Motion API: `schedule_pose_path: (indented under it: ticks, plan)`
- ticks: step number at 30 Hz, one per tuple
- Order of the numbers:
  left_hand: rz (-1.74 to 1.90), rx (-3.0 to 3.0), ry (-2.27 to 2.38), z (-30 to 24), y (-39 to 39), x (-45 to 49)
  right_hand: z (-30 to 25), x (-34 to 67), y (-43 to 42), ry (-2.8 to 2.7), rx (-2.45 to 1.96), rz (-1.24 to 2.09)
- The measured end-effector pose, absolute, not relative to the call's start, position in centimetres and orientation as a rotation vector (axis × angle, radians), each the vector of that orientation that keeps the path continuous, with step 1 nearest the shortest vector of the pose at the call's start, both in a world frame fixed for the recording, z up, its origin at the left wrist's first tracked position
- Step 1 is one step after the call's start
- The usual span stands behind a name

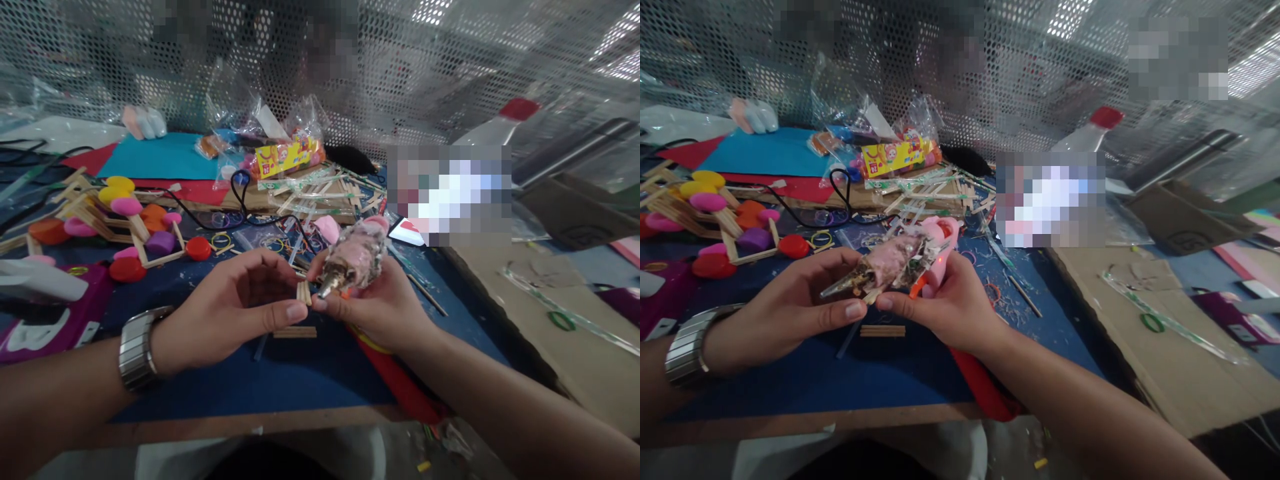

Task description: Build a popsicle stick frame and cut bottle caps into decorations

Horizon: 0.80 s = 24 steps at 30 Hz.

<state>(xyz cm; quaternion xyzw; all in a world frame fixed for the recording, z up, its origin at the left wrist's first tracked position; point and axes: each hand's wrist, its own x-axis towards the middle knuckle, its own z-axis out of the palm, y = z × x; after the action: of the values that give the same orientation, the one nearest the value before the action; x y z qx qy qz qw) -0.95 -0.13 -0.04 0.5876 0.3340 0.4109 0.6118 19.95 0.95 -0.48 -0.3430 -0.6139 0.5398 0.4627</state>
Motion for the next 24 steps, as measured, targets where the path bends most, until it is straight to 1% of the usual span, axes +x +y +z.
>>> schedule_pose_path:
  ticks: [12,24]
  plan:
    - [0.934,1.056,0.661,-0.26,-0.32,-0.94,-1.00,20.08,1.05,-1.489,-0.912,1.323]
    - [1.015,1.232,0.765,-0.43,-0.51,-0.89,-0.98,19.93,0.93,-1.497,-0.891,1.259]
